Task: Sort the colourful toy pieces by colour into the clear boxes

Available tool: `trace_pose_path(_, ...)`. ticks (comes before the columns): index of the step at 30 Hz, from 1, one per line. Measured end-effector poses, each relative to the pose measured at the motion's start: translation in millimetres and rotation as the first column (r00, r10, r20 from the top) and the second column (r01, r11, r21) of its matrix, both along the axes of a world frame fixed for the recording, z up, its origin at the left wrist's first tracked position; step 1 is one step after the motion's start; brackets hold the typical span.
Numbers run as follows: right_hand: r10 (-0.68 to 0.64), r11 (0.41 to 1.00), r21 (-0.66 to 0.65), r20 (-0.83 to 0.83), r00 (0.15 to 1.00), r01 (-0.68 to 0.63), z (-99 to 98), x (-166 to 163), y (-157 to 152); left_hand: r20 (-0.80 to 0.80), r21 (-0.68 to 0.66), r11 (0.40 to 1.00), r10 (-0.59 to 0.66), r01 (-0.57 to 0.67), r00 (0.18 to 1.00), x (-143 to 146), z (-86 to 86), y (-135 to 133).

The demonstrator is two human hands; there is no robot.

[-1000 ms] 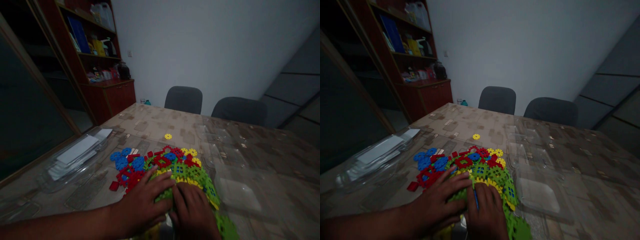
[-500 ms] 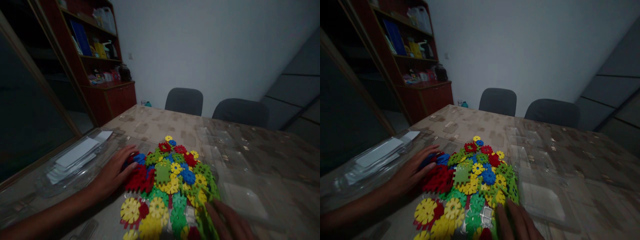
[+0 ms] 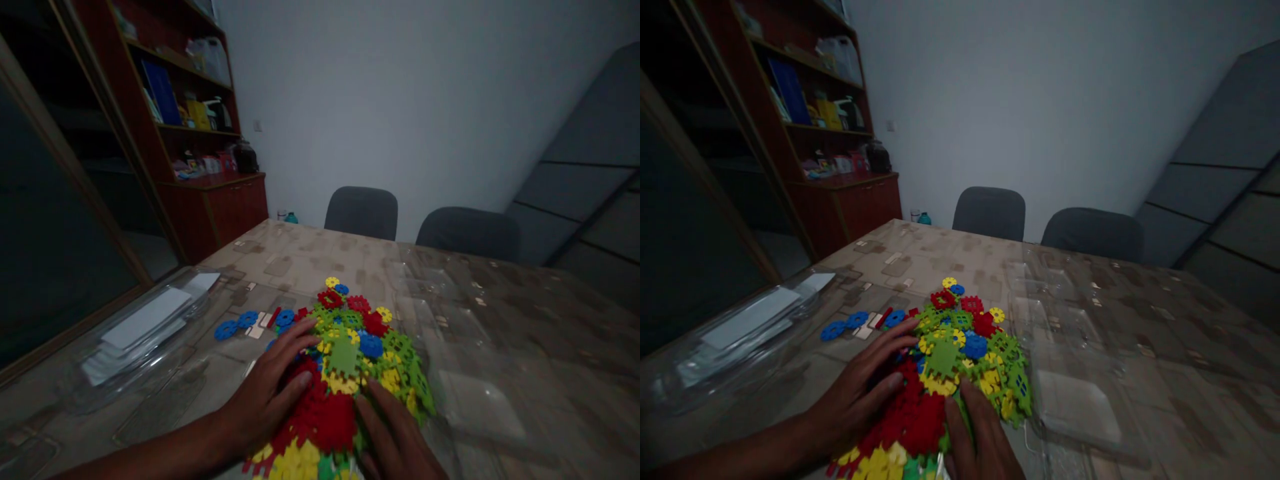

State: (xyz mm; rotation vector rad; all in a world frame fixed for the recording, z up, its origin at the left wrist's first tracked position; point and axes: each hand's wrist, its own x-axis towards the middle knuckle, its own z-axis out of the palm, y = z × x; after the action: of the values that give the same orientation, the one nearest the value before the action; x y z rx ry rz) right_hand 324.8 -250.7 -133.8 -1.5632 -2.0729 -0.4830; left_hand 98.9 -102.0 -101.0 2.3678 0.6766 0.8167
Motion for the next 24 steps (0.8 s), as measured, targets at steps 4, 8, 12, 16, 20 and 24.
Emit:
trace_pose_path(4,0.054,0.998,0.017,-0.087,0.995,-0.053,32.9,20.1,8.7,0.125,0.125,0.992,-0.034,0.019,0.992,5.6,4.8,0.6)
trace_pose_path(8,0.113,0.993,-0.01,-0.133,0.985,-0.116,61.6,44.2,14.2,0.157,0.265,0.964,-0.055,0.011,0.986,0.4,-1.6,-0.7)
trace_pose_path(12,0.052,0.994,-0.091,-0.139,0.989,-0.065,68.3,28.1,24.6,0.137,0.295,0.955,-0.024,-0.018,0.99,0.0,-3.9,-4.3)
trace_pose_path(16,-0.091,0.959,-0.275,-0.053,0.994,0.073,63.5,-11.8,40.9,0.131,0.291,0.955,0.015,-0.053,0.991,2.5,-5.3,-5.9)
trace_pose_path(20,-0.158,0.906,-0.405,-0.065,0.985,0.118,63.9,-36.4,60.5,0.117,0.235,0.971,0.022,-0.05,0.993,0.1,-11.6,-3.1)
trace_pose_path(24,-0.128,0.891,-0.446,-0.068,0.99,0.084,68.1,-40.7,71.0,0.1,0.215,0.976,0.007,-0.028,0.995,-2.0,-16.9,0.7)
